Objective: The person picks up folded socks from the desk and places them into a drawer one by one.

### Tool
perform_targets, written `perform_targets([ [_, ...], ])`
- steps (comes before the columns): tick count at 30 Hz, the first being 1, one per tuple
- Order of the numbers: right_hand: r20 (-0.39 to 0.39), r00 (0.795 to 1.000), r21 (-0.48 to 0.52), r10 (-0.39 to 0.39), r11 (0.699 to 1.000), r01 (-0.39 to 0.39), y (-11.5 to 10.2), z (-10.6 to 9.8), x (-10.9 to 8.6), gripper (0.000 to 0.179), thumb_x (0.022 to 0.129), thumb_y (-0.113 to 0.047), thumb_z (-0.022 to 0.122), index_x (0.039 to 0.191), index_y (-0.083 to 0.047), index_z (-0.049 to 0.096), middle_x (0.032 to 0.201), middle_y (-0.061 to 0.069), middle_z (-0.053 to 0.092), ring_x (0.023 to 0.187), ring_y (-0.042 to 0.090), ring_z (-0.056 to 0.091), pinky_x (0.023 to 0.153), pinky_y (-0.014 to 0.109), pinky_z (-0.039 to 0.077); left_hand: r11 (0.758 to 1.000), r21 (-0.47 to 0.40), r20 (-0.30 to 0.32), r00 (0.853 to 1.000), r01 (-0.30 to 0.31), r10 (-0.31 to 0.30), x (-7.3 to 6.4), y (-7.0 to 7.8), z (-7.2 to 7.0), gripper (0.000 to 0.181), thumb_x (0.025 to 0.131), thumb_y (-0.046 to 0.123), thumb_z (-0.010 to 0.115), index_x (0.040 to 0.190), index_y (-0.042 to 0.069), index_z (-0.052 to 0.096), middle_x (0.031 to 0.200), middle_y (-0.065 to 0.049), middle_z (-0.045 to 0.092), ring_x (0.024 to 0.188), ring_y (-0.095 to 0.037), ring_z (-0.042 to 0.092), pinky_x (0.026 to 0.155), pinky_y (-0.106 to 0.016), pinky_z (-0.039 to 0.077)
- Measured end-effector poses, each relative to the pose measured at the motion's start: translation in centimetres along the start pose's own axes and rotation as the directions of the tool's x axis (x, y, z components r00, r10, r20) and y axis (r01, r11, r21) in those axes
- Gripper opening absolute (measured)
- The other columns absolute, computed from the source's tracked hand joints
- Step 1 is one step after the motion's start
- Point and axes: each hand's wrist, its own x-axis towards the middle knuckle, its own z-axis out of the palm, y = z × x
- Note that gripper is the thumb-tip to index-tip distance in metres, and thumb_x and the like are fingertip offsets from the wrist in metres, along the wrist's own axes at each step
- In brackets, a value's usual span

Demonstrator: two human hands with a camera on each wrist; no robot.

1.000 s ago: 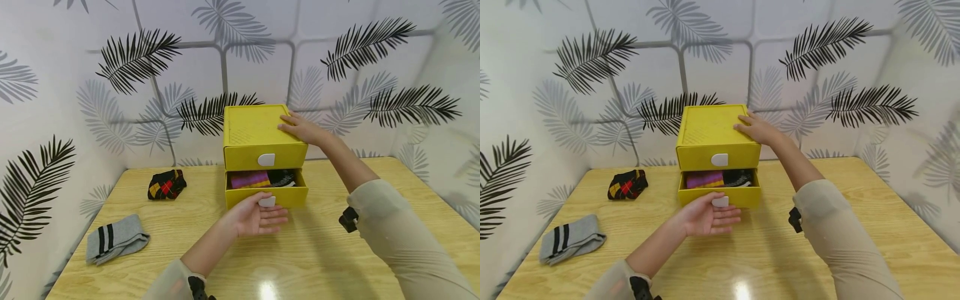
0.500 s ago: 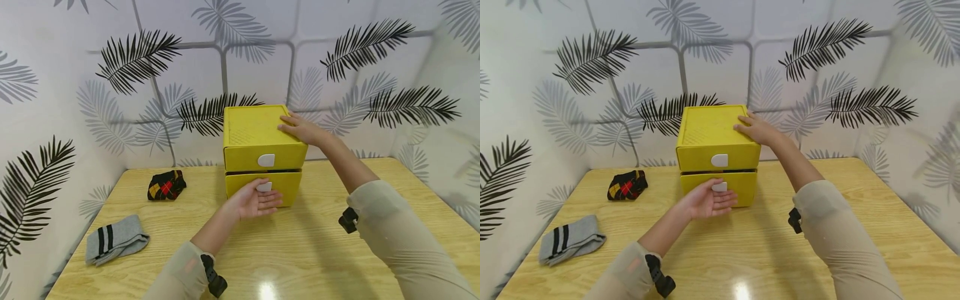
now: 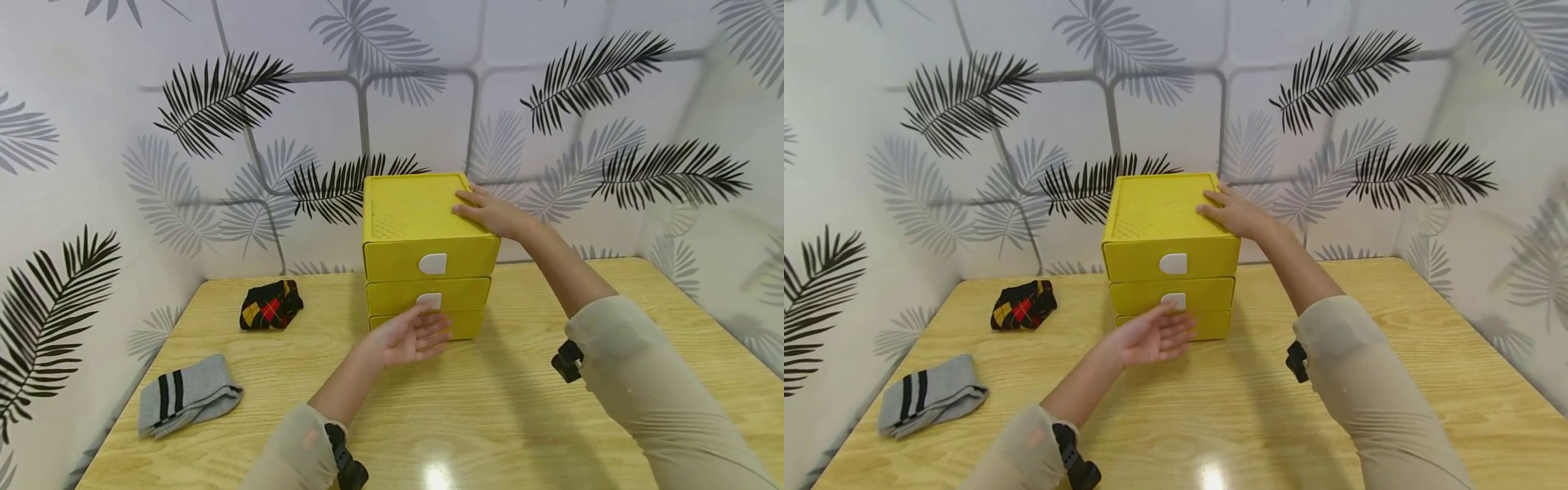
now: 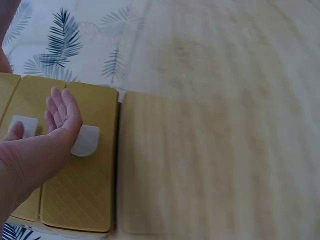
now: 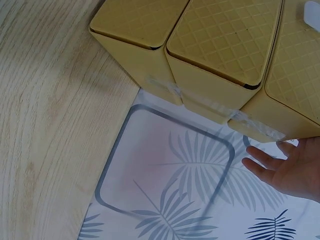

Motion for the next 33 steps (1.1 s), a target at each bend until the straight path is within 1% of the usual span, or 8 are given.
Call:
perform_targets([
  [2,-0.002,1.0,0.003,-0.002,1.0,0.002,0.0,0.0,0.1,0.062,0.098,-0.042,0.034,0.147,-0.006,0.018,0.152,0.016,-0.002,0.135,0.037,-0.001,0.105,0.056,0.004,0.999,-0.012,-0.03,0.999,0.031,-0.031,-0.1,-0.6,-0.6,0.031,0.097,0.03,0.046,0.106,0.003,0.056,0.109,-0.009,0.061,0.108,-0.025,0.054,0.098,-0.042,0.036],
  [4,-0.005,1.0,0.002,-0.001,1.0,0.001,0.0,0.0,0.1,0.062,0.099,-0.041,0.034,0.147,-0.006,0.018,0.151,0.016,-0.001,0.135,0.037,-0.001,0.105,0.056,0.004,0.997,-0.021,-0.052,0.996,0.076,-0.077,0.0,-1.1,-0.9,0.028,0.097,0.03,0.045,0.099,0.004,0.056,0.106,-0.008,0.061,0.104,-0.024,0.055,0.098,-0.042,0.036],
  [8,-0.008,1.0,0.002,0.001,1.0,-0.001,0.0,-0.1,-0.1,0.062,0.099,-0.04,0.035,0.147,-0.006,0.018,0.151,0.016,-0.002,0.135,0.037,-0.002,0.104,0.056,0.004,0.989,-0.076,-0.071,0.988,0.128,-0.134,0.4,-1.9,-1.1,0.035,0.097,0.031,0.047,0.108,-0.002,0.048,0.125,-0.017,0.051,0.106,-0.027,0.053,0.096,-0.043,0.038],
  [12,-0.006,1.0,0.001,-0.007,1.0,0.007,0.0,-0.1,-0.1,0.061,0.099,-0.04,0.035,0.147,-0.006,0.018,0.152,0.016,-0.001,0.135,0.037,-0.001,0.104,0.057,0.003,0.981,-0.165,-0.077,0.991,0.1,-0.114,1.0,-2.2,-1.1,0.043,0.097,0.029,0.047,0.121,-0.005,0.038,0.136,-0.021,0.039,0.119,-0.031,0.045,0.096,-0.041,0.038],
  [15,-0.001,1.0,0.002,-0.014,1.0,0.014,0.0,0.0,0.0,0.062,0.099,-0.04,0.035,0.147,-0.007,0.018,0.152,0.015,-0.001,0.135,0.037,-0.001,0.104,0.057,0.003,0.973,-0.218,-0.09,0.991,0.078,-0.099,1.3,-2.2,-1.0,0.036,0.097,0.025,0.046,0.117,-0.004,0.04,0.136,-0.021,0.039,0.123,-0.031,0.04,0.097,-0.04,0.036],
  [19,-0.002,1.0,0.008,-0.013,1.0,0.013,0.1,-0.1,0.0,0.061,0.099,-0.04,0.035,0.147,-0.007,0.018,0.152,0.015,-0.002,0.135,0.037,-0.002,0.104,0.058,0.003,0.968,-0.237,-0.1,0.99,0.078,-0.104,1.4,-2.3,-0.8,0.032,0.097,0.025,0.046,0.112,-0.003,0.043,0.134,-0.021,0.041,0.123,-0.03,0.04,0.097,-0.039,0.037],
  [27,0.002,1.0,0.019,-0.012,1.0,0.012,0.0,0.0,0.0,0.062,0.099,-0.04,0.034,0.148,-0.007,0.017,0.152,0.014,-0.002,0.136,0.035,-0.003,0.104,0.057,0.003,0.971,-0.231,-0.122,0.988,0.069,-0.099,0.5,-2.9,-0.5,0.033,0.097,0.025,0.047,0.111,-0.005,0.042,0.109,-0.016,0.054,0.107,-0.028,0.052,0.095,-0.039,0.04],
  [33,0.006,1.0,0.033,-0.022,0.999,0.021,-0.1,0.0,-0.1,0.062,0.099,-0.039,0.035,0.147,-0.006,0.017,0.152,0.015,-0.003,0.136,0.034,-0.004,0.104,0.057,0.001,0.974,-0.217,-0.114,0.99,0.059,-0.086,-0.7,-3.9,0.0,0.033,0.097,0.025,0.046,0.108,-0.006,0.044,0.101,-0.015,0.055,0.094,-0.026,0.055,0.095,-0.038,0.039],
])
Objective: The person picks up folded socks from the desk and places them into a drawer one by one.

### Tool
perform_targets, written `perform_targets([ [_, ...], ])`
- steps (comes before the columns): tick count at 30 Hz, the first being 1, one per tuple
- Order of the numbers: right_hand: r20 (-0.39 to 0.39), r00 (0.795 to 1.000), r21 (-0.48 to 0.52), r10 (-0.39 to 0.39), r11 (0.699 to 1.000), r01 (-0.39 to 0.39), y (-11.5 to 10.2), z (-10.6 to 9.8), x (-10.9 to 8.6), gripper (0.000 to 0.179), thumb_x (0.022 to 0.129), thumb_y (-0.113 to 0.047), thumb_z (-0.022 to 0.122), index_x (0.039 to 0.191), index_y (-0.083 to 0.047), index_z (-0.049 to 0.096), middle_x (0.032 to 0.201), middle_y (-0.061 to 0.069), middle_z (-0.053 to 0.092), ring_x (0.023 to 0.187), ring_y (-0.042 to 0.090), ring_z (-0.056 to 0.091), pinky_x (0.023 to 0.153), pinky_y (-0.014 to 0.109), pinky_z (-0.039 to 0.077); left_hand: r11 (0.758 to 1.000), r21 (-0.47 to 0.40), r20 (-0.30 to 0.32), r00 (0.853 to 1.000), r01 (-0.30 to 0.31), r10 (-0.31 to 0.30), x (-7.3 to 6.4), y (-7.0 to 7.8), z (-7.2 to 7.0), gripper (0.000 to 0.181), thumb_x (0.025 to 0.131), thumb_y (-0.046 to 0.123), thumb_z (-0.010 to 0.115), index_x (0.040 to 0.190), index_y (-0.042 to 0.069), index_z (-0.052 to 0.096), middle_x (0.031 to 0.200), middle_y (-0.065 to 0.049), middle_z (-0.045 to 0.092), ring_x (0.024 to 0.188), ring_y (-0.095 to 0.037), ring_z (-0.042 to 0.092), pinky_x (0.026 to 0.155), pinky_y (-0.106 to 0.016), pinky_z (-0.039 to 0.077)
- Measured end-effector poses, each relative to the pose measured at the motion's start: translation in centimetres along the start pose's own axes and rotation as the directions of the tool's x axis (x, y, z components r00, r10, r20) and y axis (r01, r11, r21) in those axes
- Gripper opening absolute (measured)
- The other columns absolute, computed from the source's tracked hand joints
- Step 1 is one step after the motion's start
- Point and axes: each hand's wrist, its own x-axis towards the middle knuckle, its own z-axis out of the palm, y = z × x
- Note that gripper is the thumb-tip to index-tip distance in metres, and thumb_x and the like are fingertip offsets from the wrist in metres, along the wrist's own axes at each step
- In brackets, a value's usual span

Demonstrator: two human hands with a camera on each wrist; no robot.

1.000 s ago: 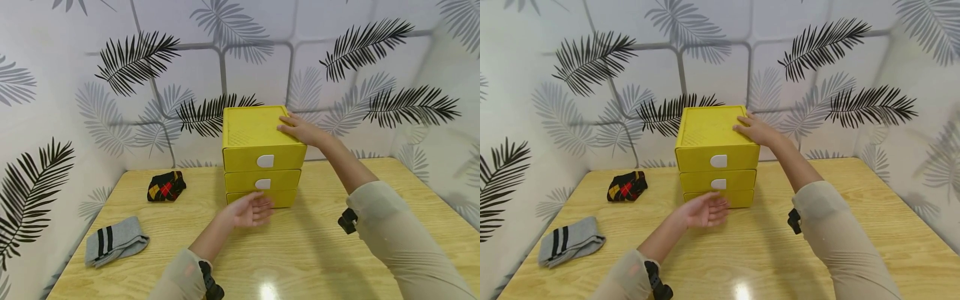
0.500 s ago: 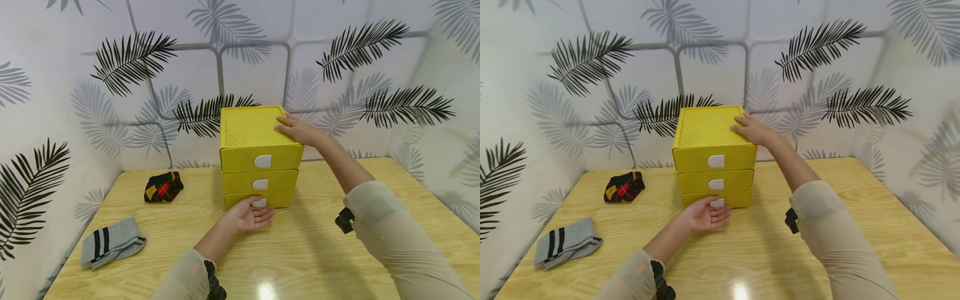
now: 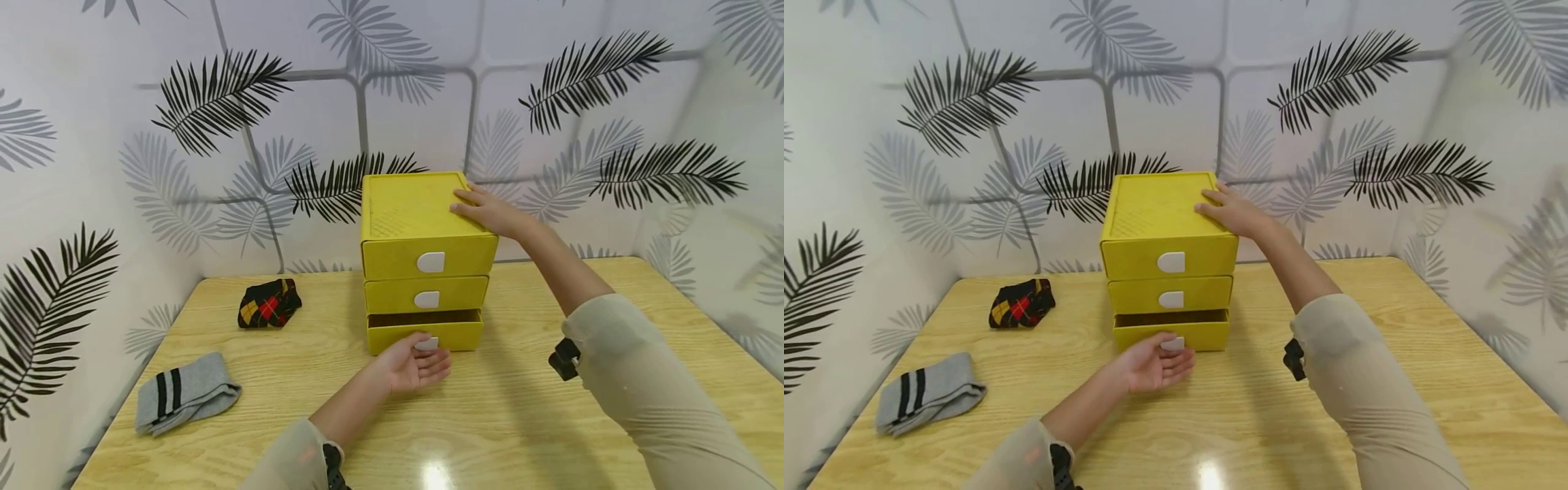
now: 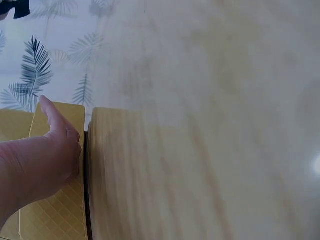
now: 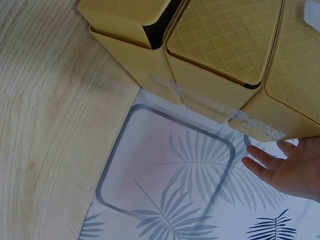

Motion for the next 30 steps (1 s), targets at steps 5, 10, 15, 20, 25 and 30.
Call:
perform_targets([
  [5,0.013,1.0,0.001,0.003,1.0,-0.003,0.0,0.1,0.0,0.062,0.099,-0.04,0.034,0.148,-0.007,0.016,0.152,0.014,-0.004,0.136,0.034,-0.005,0.104,0.057,0.001,1.0,0.018,0.008,1.0,0.0,-0.001,-1.1,-1.1,0.0,0.035,0.097,0.026,0.046,0.107,-0.008,0.045,0.099,-0.015,0.055,0.09,-0.024,0.056,0.094,-0.037,0.04],
  [10,0.018,1.0,-0.001,0.005,1.0,-0.005,0.1,0.1,-0.1,0.062,0.099,-0.04,0.033,0.148,-0.007,0.016,0.152,0.014,-0.005,0.136,0.034,-0.005,0.104,0.057,0.001,1.0,0.028,0.021,1.0,0.0,-0.001,-2.0,-2.0,0.1,0.035,0.096,0.026,0.047,0.108,-0.007,0.046,0.098,-0.014,0.055,0.089,-0.023,0.056,0.094,-0.036,0.041],
  [15,0.01,1.0,0.0,0.001,1.0,-0.001,0.2,0.0,0.0,0.061,0.099,-0.039,0.034,0.147,-0.006,0.016,0.152,0.015,-0.004,0.135,0.036,-0.004,0.103,0.058,0.001,1.0,0.005,0.018,1.0,0.0,0.0,-2.9,-2.7,0.3,0.035,0.095,0.025,0.049,0.107,-0.008,0.046,0.097,-0.015,0.054,0.088,-0.023,0.056,0.093,-0.034,0.041],
  [20,0.011,1.0,0.002,0.0,1.0,0.0,0.1,0.1,0.0,0.062,0.099,-0.04,0.034,0.147,-0.006,0.016,0.152,0.014,-0.004,0.135,0.036,-0.004,0.103,0.058,0.001,0.999,-0.031,0.007,1.0,-0.008,0.008,-3.4,-3.3,0.4,0.039,0.095,0.023,0.051,0.113,-0.011,0.044,0.098,-0.016,0.053,0.089,-0.024,0.055,0.09,-0.032,0.044],
  [25,0.015,1.0,0.005,-0.001,1.0,0.001,0.0,0.0,-0.1,0.062,0.099,-0.04,0.034,0.148,-0.006,0.016,0.152,0.014,-0.004,0.135,0.035,-0.005,0.103,0.058,0.001,0.999,-0.045,0.009,1.0,0.007,-0.006,-3.9,-3.6,0.5,0.035,0.094,0.021,0.051,0.111,-0.009,0.044,0.098,-0.017,0.052,0.089,-0.023,0.054,0.086,-0.03,0.046],
  [30,0.015,1.0,0.009,0.002,1.0,-0.002,-0.2,-0.1,-0.1,0.062,0.099,-0.041,0.034,0.148,-0.007,0.016,0.152,0.013,-0.005,0.136,0.034,-0.005,0.103,0.058,0.001,0.999,-0.04,0.01,1.0,0.017,-0.017,-4.7,-4.1,0.5,0.034,0.094,0.021,0.051,0.11,-0.009,0.045,0.098,-0.017,0.052,0.088,-0.023,0.055,0.085,-0.029,0.047],
])
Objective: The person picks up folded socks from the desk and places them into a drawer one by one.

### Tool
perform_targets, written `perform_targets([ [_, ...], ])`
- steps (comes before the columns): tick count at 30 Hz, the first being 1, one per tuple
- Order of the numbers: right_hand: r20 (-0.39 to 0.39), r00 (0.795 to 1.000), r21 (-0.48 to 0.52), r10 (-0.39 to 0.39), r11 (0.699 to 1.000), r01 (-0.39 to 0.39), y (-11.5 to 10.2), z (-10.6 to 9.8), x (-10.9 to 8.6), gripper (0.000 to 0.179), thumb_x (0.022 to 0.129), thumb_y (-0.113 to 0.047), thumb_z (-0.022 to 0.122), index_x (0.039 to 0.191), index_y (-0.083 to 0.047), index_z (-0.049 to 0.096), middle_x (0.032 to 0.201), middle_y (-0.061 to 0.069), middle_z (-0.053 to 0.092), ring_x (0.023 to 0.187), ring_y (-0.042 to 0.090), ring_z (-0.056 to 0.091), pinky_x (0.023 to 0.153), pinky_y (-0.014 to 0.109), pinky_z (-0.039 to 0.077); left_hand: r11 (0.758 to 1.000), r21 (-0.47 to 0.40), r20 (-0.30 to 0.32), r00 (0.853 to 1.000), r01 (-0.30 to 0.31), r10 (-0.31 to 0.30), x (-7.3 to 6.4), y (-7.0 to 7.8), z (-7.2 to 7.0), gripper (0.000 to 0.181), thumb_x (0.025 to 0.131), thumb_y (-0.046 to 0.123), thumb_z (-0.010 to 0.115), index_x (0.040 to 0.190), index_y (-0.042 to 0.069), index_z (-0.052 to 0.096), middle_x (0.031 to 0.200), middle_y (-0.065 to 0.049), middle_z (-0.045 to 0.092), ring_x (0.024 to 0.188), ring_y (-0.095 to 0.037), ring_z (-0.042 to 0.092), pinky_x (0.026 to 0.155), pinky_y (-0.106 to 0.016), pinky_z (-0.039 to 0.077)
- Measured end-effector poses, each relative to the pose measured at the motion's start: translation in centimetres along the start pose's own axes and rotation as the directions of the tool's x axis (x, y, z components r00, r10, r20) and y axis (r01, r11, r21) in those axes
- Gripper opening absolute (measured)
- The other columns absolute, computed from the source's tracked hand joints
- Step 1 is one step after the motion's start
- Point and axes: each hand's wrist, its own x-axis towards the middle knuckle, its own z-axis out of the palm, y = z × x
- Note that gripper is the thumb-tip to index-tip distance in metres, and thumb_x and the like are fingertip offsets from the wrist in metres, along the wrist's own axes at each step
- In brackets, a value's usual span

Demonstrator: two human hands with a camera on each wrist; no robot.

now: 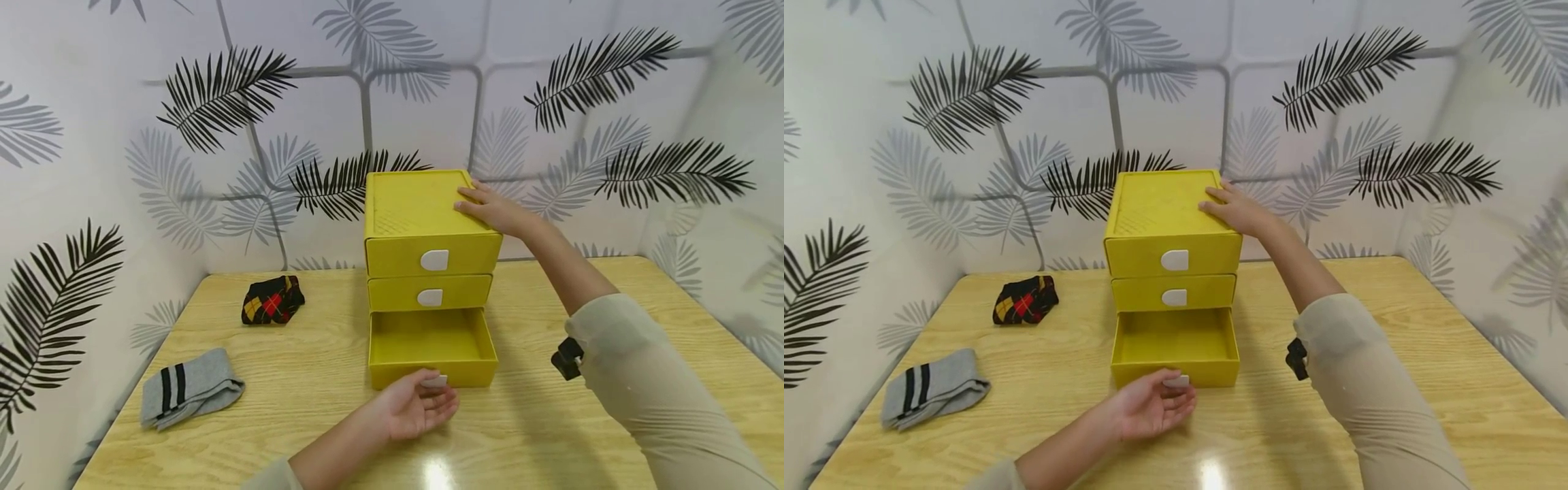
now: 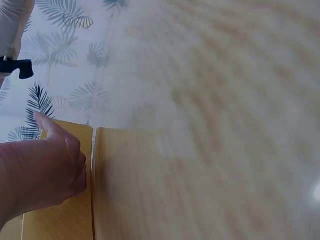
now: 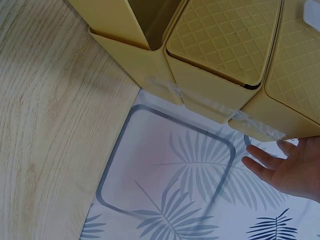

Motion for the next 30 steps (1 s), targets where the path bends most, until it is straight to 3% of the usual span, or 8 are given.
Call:
perform_targets([
  [17,0.002,1.0,0.01,0.002,1.0,-0.002,-0.2,0.0,0.0,0.062,0.099,-0.04,0.035,0.148,-0.006,0.016,0.152,0.014,-0.005,0.136,0.033,-0.006,0.103,0.058,0.0,0.997,0.003,0.062,0.995,0.075,-0.075,-2.3,-2.0,-0.2,0.025,0.095,0.02,0.048,0.104,-0.004,0.048,0.095,-0.014,0.053,0.085,-0.019,0.055,0.083,-0.026,0.047],
  [30,0.005,1.0,0.011,-0.005,1.0,0.005,0.2,0.0,0.2,0.063,0.099,-0.041,0.035,0.148,-0.007,0.015,0.152,0.014,-0.006,0.136,0.033,-0.007,0.103,0.058,-0.001,0.993,0.004,0.09,0.989,0.116,-0.116,-3.3,-2.9,-0.3,0.031,0.096,0.022,0.049,0.111,-0.004,0.045,0.096,-0.013,0.054,0.086,-0.019,0.055,0.083,-0.026,0.047],
])
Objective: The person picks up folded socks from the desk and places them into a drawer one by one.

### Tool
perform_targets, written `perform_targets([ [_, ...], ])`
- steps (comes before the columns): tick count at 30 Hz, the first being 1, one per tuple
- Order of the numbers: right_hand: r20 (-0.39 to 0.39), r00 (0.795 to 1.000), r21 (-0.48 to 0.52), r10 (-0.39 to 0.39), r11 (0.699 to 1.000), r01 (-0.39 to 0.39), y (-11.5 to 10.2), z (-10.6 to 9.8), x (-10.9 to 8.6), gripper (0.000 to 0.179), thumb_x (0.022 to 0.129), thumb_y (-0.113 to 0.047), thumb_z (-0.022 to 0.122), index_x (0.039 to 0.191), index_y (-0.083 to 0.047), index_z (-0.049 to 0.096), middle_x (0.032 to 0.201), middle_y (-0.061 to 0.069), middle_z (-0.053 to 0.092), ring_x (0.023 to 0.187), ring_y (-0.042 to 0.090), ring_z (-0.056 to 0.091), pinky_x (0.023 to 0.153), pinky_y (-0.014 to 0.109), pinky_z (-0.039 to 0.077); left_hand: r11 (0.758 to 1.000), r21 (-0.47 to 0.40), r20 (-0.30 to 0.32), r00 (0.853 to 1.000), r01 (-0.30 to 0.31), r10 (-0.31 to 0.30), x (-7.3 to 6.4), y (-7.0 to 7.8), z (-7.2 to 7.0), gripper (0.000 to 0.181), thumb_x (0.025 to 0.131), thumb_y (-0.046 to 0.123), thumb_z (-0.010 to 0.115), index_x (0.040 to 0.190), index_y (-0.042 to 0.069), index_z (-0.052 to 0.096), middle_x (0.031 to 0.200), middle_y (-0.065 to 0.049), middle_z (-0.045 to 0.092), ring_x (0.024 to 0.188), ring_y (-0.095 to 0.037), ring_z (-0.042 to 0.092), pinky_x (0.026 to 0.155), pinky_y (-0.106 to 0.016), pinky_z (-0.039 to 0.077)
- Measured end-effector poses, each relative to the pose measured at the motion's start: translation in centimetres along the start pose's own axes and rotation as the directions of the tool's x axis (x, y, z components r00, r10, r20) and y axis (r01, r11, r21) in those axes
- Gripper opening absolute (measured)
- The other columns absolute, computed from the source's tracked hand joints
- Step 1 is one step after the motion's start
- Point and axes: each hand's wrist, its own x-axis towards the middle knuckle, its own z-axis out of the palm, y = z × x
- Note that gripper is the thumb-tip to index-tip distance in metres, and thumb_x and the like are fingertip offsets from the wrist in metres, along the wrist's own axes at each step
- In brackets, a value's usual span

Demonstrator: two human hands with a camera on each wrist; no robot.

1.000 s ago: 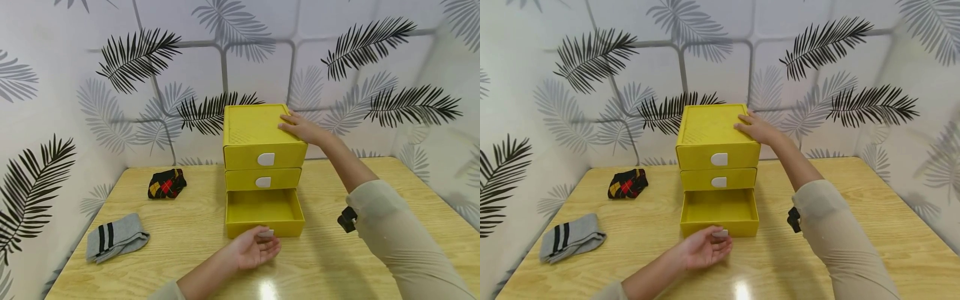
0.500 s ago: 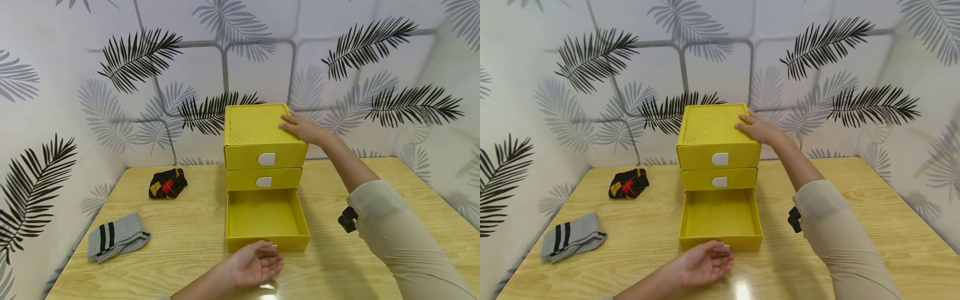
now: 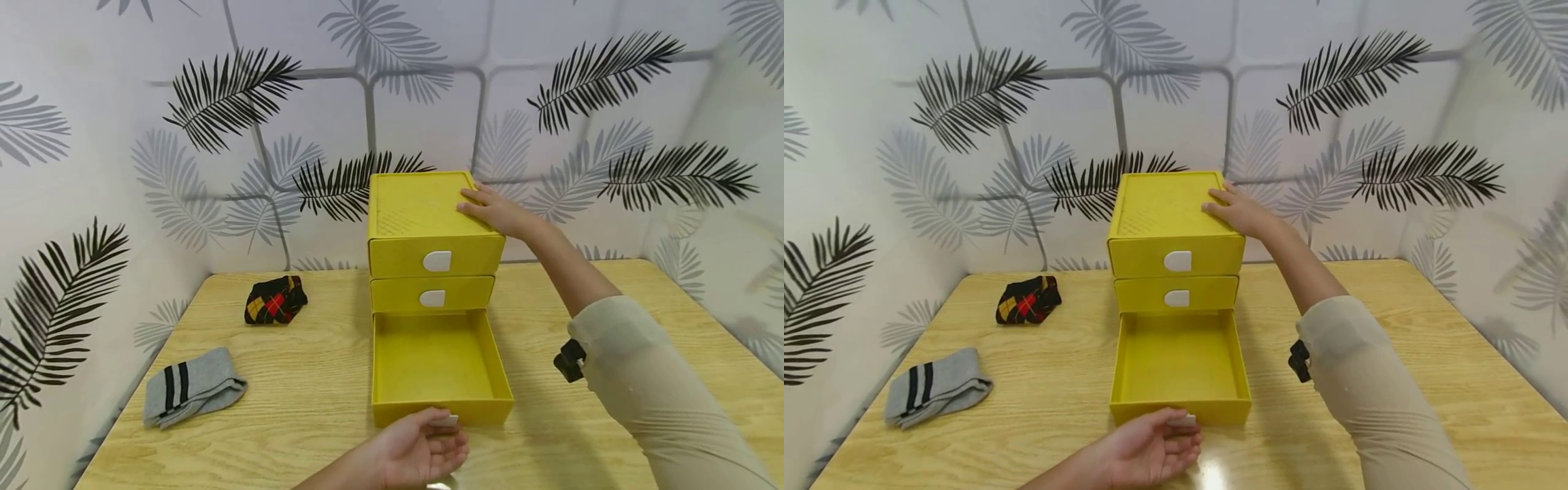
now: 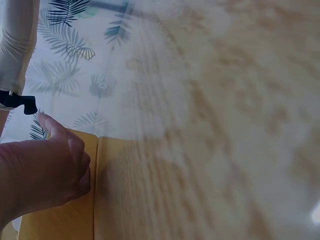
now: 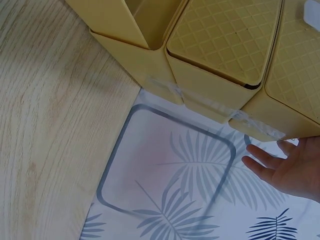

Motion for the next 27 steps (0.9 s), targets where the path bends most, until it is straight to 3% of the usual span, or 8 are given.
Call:
perform_targets([
  [7,-0.006,1.0,0.005,-0.004,1.0,0.004,0.1,-0.1,-0.2,0.064,0.098,-0.041,0.035,0.148,-0.006,0.015,0.152,0.014,-0.006,0.136,0.033,-0.007,0.103,0.058,-0.001,0.997,0.054,0.018,0.998,0.051,-0.052,-0.1,0.2,-0.1,0.031,0.094,0.026,0.053,0.107,-0.002,0.05,0.098,-0.012,0.054,0.09,-0.02,0.054,0.092,-0.032,0.042],
  [11,-0.008,1.0,0.005,0.0,1.0,0.0,0.1,0.0,-0.2,0.063,0.098,-0.041,0.035,0.148,-0.007,0.016,0.152,0.013,-0.005,0.136,0.035,-0.006,0.103,0.058,0.0,0.964,0.242,0.091,0.987,0.109,-0.135,-0.9,0.8,-0.3,0.044,0.094,0.034,0.05,0.117,-0.004,0.05,0.104,-0.008,0.055,0.097,-0.021,0.055,0.098,-0.039,0.036],
  [14,-0.007,1.0,0.005,0.003,1.0,-0.003,0.0,0.1,0.0,0.062,0.098,-0.041,0.035,0.148,-0.007,0.017,0.152,0.013,-0.005,0.135,0.035,-0.005,0.103,0.059,0.0,0.93,0.362,0.188,0.972,0.067,-0.143,-2.2,1.8,-0.1,0.051,0.097,0.035,0.044,0.13,-0.004,0.043,0.113,-0.008,0.055,0.104,-0.023,0.054,0.099,-0.043,0.034],
  [18,-0.006,1.0,0.002,-0.005,1.0,0.005,0.0,0.1,0.0,0.062,0.099,-0.041,0.035,0.148,-0.006,0.016,0.152,0.014,-0.005,0.135,0.035,-0.005,0.103,0.058,0.0,0.921,0.375,0.297,0.955,-0.107,-0.01,-4.2,4.3,0.2,0.037,0.098,0.025,0.04,0.125,0.001,0.05,0.116,-0.008,0.054,0.104,-0.023,0.053,0.097,-0.044,0.036],
  [22,-0.005,1.0,-0.005,-0.007,1.0,0.007,0.0,-0.1,-0.1,0.063,0.099,-0.041,0.034,0.148,-0.006,0.016,0.152,0.014,-0.006,0.135,0.035,-0.005,0.103,0.058,0.0,0.86,0.395,0.194,0.944,-0.325,0.267,-5.5,7.9,-0.6,0.042,0.098,0.021,0.039,0.128,-0.007,0.041,0.12,-0.016,0.048,0.106,-0.027,0.051,0.096,-0.042,0.037],
  [23,-0.006,1.0,-0.007,-0.005,1.0,0.005,0.0,-0.1,-0.1,0.062,0.099,-0.041,0.034,0.148,-0.006,0.016,0.152,0.014,-0.006,0.135,0.035,-0.005,0.103,0.059,0.0,0.83,0.419,0.138,0.929,-0.369,0.343,-5.7,9.0,-1.2,0.044,0.098,0.021,0.039,0.13,-0.01,0.036,0.121,-0.018,0.047,0.107,-0.028,0.05,0.096,-0.042,0.037],
  [25,-0.006,1.0,-0.007,-0.003,1.0,0.002,0.0,-0.1,-0.1,0.062,0.099,-0.041,0.034,0.148,-0.006,0.016,0.152,0.014,-0.006,0.135,0.035,-0.005,0.103,0.059,0.0,0.746,0.496,0.023,0.866,-0.444,0.5,-5.6,11.1,-2.6,0.044,0.099,0.019,0.037,0.131,-0.012,0.033,0.124,-0.022,0.045,0.107,-0.029,0.051,0.095,-0.04,0.04],
  [27,-0.004,1.0,-0.008,-0.001,1.0,0.001,0.0,0.0,-0.1,0.063,0.099,-0.041,0.034,0.148,-0.007,0.016,0.152,0.014,-0.005,0.135,0.036,-0.005,0.103,0.059,0.0,0.644,0.608,-0.098,0.761,-0.464,0.641,-5.5,13.2,-4.4,0.038,0.1,0.017,0.038,0.128,-0.009,0.039,0.121,-0.022,0.048,0.104,-0.03,0.053,0.092,-0.04,0.042],
])
